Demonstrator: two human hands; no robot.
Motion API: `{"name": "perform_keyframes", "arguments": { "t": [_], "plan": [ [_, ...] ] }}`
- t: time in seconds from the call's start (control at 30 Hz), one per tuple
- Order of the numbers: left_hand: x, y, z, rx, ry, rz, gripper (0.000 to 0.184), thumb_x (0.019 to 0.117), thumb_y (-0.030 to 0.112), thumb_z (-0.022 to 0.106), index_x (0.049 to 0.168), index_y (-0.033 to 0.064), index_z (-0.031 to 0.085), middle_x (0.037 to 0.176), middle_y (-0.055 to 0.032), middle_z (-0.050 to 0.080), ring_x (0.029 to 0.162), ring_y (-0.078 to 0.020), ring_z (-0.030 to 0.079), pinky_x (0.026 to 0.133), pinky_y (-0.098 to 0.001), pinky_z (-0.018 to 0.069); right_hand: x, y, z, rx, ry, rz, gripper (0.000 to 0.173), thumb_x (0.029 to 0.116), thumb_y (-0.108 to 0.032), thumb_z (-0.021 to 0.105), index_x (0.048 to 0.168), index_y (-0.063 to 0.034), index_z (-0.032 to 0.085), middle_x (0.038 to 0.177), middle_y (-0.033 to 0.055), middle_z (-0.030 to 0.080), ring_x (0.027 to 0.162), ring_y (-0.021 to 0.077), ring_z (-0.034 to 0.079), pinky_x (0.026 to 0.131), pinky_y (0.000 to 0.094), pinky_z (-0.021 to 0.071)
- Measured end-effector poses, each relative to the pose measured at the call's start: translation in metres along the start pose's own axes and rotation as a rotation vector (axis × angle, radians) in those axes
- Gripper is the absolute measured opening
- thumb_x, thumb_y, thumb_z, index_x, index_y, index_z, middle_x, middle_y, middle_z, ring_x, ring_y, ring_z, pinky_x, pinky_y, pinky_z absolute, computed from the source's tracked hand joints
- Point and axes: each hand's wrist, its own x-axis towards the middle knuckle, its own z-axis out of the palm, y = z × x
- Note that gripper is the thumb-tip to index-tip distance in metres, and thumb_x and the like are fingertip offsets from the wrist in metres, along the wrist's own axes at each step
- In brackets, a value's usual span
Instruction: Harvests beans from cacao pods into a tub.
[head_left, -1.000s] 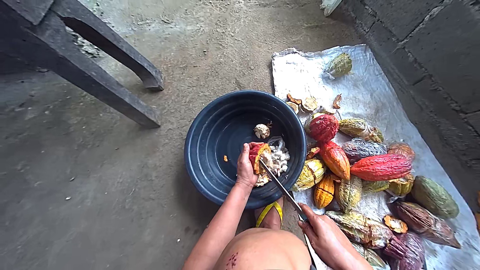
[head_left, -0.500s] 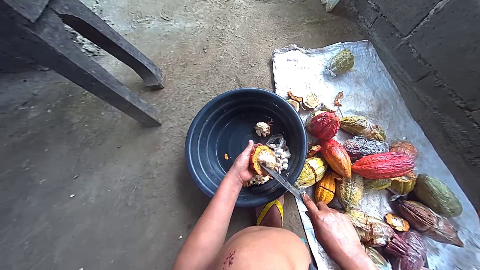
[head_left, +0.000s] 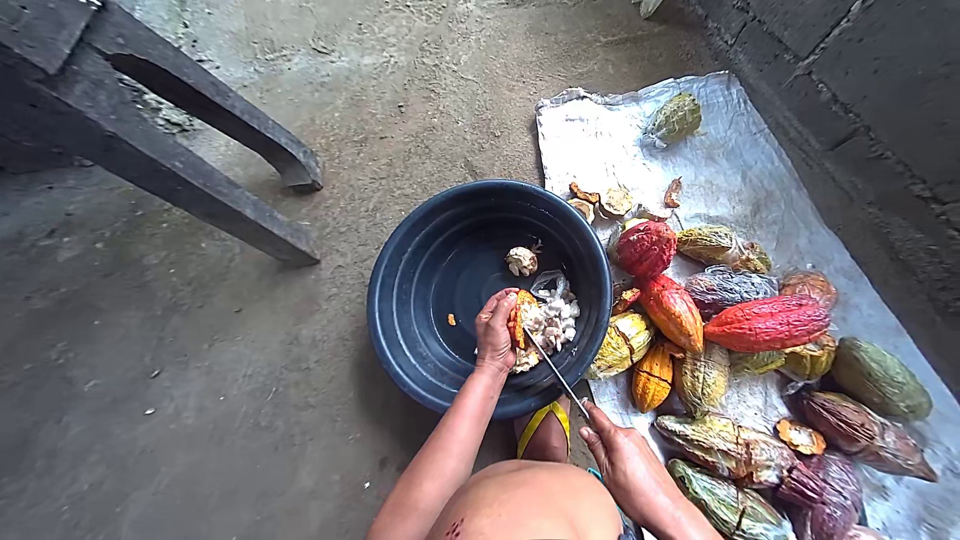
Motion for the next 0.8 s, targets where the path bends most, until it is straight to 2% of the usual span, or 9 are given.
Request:
{"name": "perform_keyframes", "arguments": {
  "t": [0.1,0.23,0.4,0.47,0.57,0.63,0.7,0.77,0.8],
  "plan": [
    [0.0,-0.002,0.001,0.009,0.015,0.072,0.021,0.1015,0.005,0.046,0.106,0.0004,0.066,0.075,-0.0021,0.066,0.065,-0.0083,0.064,0.061,-0.0248,0.0558,0.003,0.005,0.008,0.09,0.032,-0.051,0.049,0.1108,-0.034,0.04,0.151,-0.0072,0.049,0.093,0.0175,0.071,0.084,0.0338,0.069,0.082,0.0529,0.0539],
    [0.0,0.001,-0.002,0.008,-0.017,0.072,0.021,0.1005,0.004,0.045,0.104,0.001,0.066,0.078,-0.0036,0.068,0.068,-0.0094,0.066,0.063,-0.0249,0.0563,0.007,0.017,0.017,0.198,0.067,-0.124,0.047,0.1099,-0.032,0.042,0.147,-0.0052,0.054,0.087,0.0143,0.069,0.076,0.0265,0.066,0.076,0.0468,0.0538],
    [-0.001,0.004,-0.003,-0.017,-0.068,0.04,0.025,0.1008,0.006,0.041,0.104,0.0015,0.065,0.081,-0.0045,0.07,0.071,-0.0096,0.068,0.064,-0.0251,0.058,0.012,0.029,0.016,0.344,-0.006,-0.139,0.045,0.11,-0.03,0.04,0.146,-0.0068,0.054,0.073,0.0048,0.06,0.058,0.0147,0.056,0.063,0.0353,0.0514],
    [0.001,0.004,-0.005,-0.038,-0.1,0.007,0.025,0.1007,0.007,0.04,0.105,0.0024,0.065,0.082,-0.0049,0.071,0.072,-0.0107,0.069,0.065,-0.0258,0.0584,0.014,0.031,0.014,0.395,-0.045,-0.128,0.045,0.1101,-0.03,0.04,0.146,-0.0073,0.053,0.069,0.0024,0.056,0.054,0.0127,0.054,0.059,0.0333,0.0509],
    [0.006,0.007,-0.011,-0.011,-0.182,-0.134,0.026,0.1036,0.012,0.037,0.109,0.0061,0.061,0.084,-0.0057,0.069,0.075,-0.0131,0.069,0.068,-0.0292,0.0594,0.015,0.034,0.009,0.475,-0.111,-0.098,0.044,0.1098,-0.031,0.038,0.146,-0.0093,0.051,0.064,-0.0015,0.052,0.048,0.0104,0.052,0.051,0.0303,0.0505],
    [0.008,0.014,-0.014,0.061,-0.223,-0.226,0.031,0.1085,0.021,0.031,0.112,0.0074,0.059,0.085,-0.0054,0.068,0.077,-0.0138,0.069,0.07,-0.0303,0.0588,0.012,0.033,-0.001,0.446,-0.125,-0.084,0.047,0.1103,-0.032,0.037,0.152,-0.0104,0.045,0.065,0.0001,0.054,0.049,0.0122,0.054,0.051,0.0318,0.0515],
    [0.01,0.021,-0.016,0.115,-0.241,-0.309,0.044,0.1118,0.035,0.025,0.112,0.0084,0.06,0.085,-0.0051,0.069,0.077,-0.0139,0.069,0.071,-0.0307,0.0585,0.005,0.029,-0.013,0.283,-0.089,-0.084,0.049,0.1108,-0.034,0.037,0.154,-0.0112,0.044,0.069,0.0045,0.06,0.053,0.0171,0.059,0.056,0.0364,0.0546],
    [0.013,0.022,-0.022,0.142,-0.307,-0.343,0.043,0.1119,0.037,0.027,0.114,0.0092,0.06,0.088,-0.0055,0.069,0.079,-0.0142,0.069,0.072,-0.031,0.0587,-0.004,0.02,-0.031,0.041,-0.05,-0.06,0.049,0.1112,-0.037,0.038,0.153,-0.0141,0.048,0.085,0.0145,0.069,0.074,0.0305,0.068,0.075,0.0514,0.0551],
    [0.013,0.021,-0.028,0.127,-0.373,-0.355,0.04,0.1109,0.033,0.028,0.118,0.01,0.059,0.094,-0.0065,0.07,0.083,-0.0151,0.07,0.075,-0.0319,0.0591,-0.007,0.015,-0.039,-0.041,-0.046,-0.056,0.048,0.111,-0.038,0.039,0.152,-0.0154,0.05,0.089,0.0161,0.07,0.081,0.0338,0.069,0.079,0.055,0.0539]
  ]
}}
